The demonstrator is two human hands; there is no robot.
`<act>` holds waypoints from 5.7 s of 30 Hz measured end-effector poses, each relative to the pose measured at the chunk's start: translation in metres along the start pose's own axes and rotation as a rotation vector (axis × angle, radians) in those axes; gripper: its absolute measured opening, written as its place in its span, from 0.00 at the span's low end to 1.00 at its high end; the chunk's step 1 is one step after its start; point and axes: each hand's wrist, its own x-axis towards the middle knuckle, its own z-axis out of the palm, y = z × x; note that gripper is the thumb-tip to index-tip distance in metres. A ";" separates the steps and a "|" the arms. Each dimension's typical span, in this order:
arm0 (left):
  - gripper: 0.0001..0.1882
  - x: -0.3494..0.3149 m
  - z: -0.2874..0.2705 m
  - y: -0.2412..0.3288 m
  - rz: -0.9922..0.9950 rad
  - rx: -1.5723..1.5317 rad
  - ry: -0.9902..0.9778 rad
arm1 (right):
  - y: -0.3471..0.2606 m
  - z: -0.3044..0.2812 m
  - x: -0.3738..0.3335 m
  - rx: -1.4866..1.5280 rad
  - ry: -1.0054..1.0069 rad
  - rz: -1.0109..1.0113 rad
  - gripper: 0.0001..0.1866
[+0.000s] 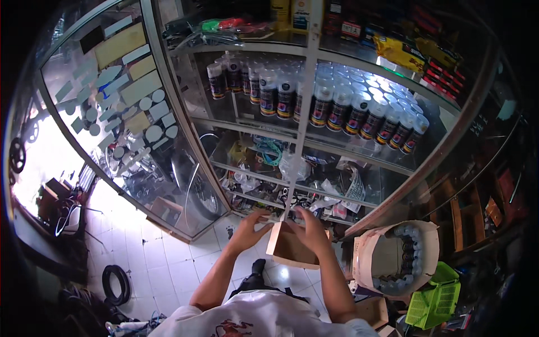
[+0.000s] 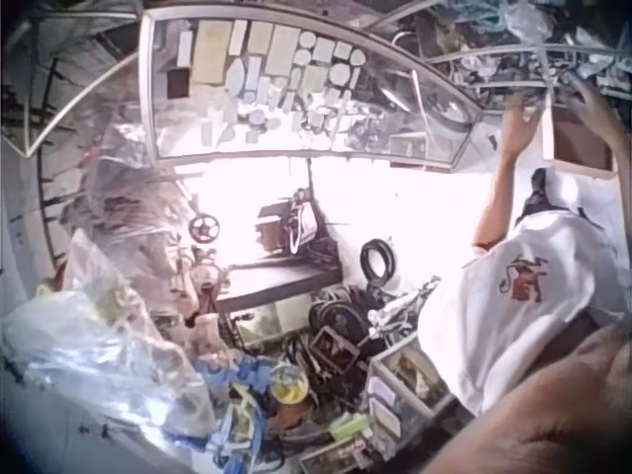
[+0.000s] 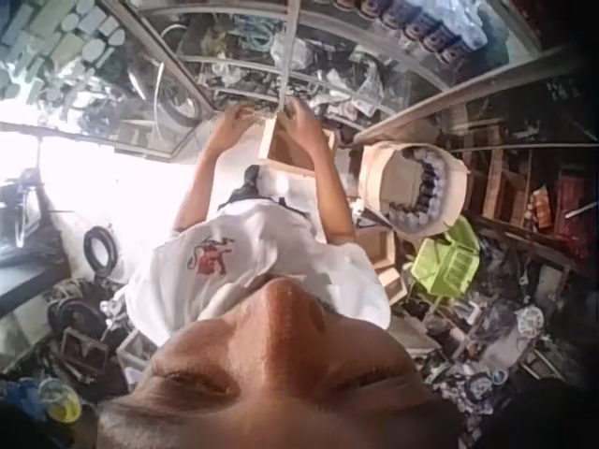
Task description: The person takes cylindrical cans from a glass display shelf and places them into a large cardboard box on the floor. They handle the cans one by one, arranging them in a circular pattern within the box.
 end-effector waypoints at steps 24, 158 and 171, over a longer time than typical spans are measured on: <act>0.36 0.337 -0.205 0.053 0.642 0.405 0.393 | -0.162 0.003 0.321 -0.813 0.862 -0.140 0.23; 0.21 -0.039 0.413 0.106 0.211 0.063 -0.509 | 0.289 -0.136 -0.333 0.431 0.641 0.565 0.28; 0.26 -0.032 0.187 0.098 0.205 0.110 -0.186 | 0.123 -0.079 -0.171 0.290 0.088 0.203 0.26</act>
